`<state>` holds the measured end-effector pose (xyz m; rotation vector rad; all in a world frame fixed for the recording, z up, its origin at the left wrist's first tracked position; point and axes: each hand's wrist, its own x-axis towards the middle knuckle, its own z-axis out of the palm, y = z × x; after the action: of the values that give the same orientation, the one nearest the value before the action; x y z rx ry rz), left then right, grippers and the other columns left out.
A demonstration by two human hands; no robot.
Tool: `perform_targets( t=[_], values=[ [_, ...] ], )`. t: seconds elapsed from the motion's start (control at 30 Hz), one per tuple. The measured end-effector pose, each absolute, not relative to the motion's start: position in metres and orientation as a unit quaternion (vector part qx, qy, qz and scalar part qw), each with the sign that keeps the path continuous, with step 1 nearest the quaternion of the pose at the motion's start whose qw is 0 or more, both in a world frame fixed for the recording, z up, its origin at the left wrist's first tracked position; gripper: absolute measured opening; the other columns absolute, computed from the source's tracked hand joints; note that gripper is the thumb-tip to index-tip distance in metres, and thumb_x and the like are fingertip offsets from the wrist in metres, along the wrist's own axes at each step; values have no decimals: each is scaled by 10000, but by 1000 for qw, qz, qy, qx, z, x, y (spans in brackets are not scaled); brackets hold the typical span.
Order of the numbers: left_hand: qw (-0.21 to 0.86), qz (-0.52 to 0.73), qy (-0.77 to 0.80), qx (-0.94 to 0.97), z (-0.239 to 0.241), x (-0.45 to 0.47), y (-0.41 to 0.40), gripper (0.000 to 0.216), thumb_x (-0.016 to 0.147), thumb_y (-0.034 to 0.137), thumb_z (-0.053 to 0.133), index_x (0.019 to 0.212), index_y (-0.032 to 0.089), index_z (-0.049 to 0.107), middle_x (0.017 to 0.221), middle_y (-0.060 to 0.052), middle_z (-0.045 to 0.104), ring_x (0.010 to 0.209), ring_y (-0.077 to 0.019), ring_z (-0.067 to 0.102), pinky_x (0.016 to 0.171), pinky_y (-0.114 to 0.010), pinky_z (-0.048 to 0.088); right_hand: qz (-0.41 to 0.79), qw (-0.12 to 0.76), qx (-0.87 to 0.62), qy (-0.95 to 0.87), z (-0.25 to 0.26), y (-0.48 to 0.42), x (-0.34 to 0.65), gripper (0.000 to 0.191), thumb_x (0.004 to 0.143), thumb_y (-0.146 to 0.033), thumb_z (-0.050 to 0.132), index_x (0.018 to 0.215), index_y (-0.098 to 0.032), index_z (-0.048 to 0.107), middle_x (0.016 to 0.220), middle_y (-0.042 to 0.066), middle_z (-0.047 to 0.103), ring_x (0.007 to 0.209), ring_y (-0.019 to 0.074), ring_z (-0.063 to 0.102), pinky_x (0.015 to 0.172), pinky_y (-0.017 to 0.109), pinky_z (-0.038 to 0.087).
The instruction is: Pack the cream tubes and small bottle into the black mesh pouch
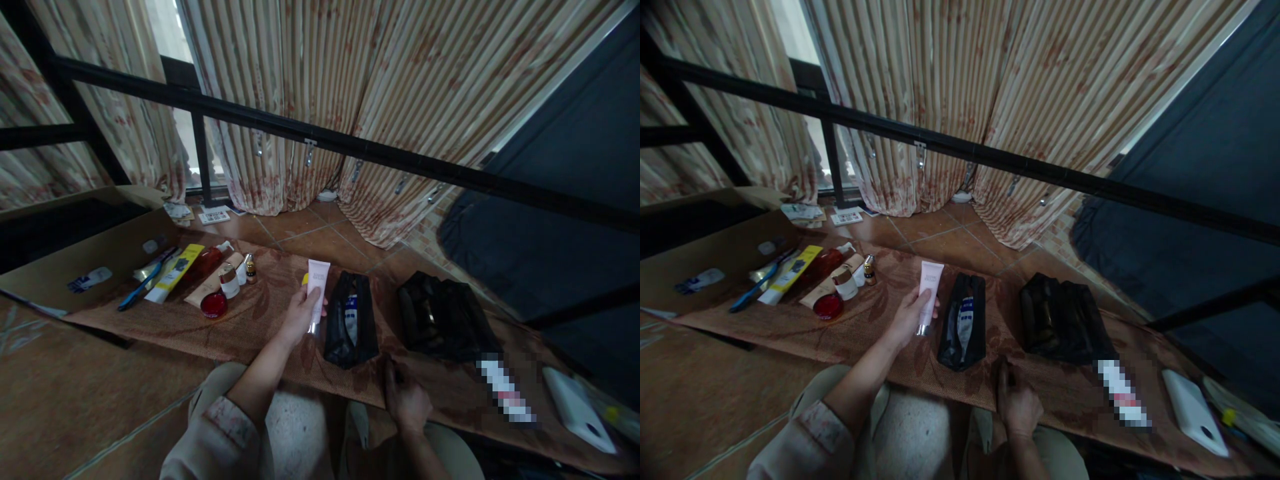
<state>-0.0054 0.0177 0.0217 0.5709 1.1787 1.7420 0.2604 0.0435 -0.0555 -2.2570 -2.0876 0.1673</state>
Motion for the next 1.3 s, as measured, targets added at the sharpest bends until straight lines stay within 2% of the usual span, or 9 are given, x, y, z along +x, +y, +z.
perform_targets(
  t=[0.13,0.33,0.47,0.53,0.77,0.97,1.1,1.3],
  values=[
    [457,715,474,235,23,-4,17,378,668,429,655,908,162,538,722,-11,617,501,-94,540,453,-196,385,56,25,-732,-678,-55,44,261,573,878,-588,281,950,-204,700,799,135,694,738,255,651,605,298,417],
    [485,705,449,258,22,-4,14,374,634,270,641,986,178,557,847,-25,632,584,-110,560,509,-216,408,65,29,-730,-680,-56,45,262,559,879,-587,284,1013,-221,685,818,128,698,745,256,652,607,297,413],
    [476,701,452,279,23,-4,13,446,572,153,593,1016,191,586,936,-23,622,659,-122,573,581,-225,428,65,34,-735,-674,-57,45,262,537,876,-591,293,1042,-249,672,848,116,702,755,256,651,611,302,410],
    [470,700,457,283,24,-5,12,527,537,123,556,1057,205,581,968,-22,614,683,-134,575,566,-224,421,62,33,-735,-674,-57,45,262,538,875,-588,304,1027,-233,679,830,120,700,749,252,651,611,297,408],
    [487,687,461,279,27,-6,10,689,473,109,501,1153,207,552,901,-26,624,646,-146,545,488,-216,375,61,22,-732,-678,-56,45,261,540,882,-573,309,981,-204,691,802,130,696,737,252,654,596,288,403],
    [481,711,449,248,22,-7,11,631,589,174,550,1217,223,515,1106,-32,610,749,-149,588,622,-239,448,61,29,-733,-677,-54,46,259,478,894,-544,329,958,-236,690,813,100,698,736,227,645,611,275,394],
    [481,720,443,233,22,-10,11,568,668,223,541,1236,218,504,1120,-44,619,807,-153,608,704,-254,475,74,42,-725,-684,-51,46,258,455,903,-527,325,986,-246,674,817,80,698,749,203,642,615,256,377],
    [508,693,466,209,25,-10,-8,567,696,236,608,1251,220,496,1077,-64,651,824,-172,633,704,-276,508,96,75,-715,-688,-45,45,258,458,909,-516,322,922,-224,674,813,73,695,747,184,643,606,248,351]
  ],
)
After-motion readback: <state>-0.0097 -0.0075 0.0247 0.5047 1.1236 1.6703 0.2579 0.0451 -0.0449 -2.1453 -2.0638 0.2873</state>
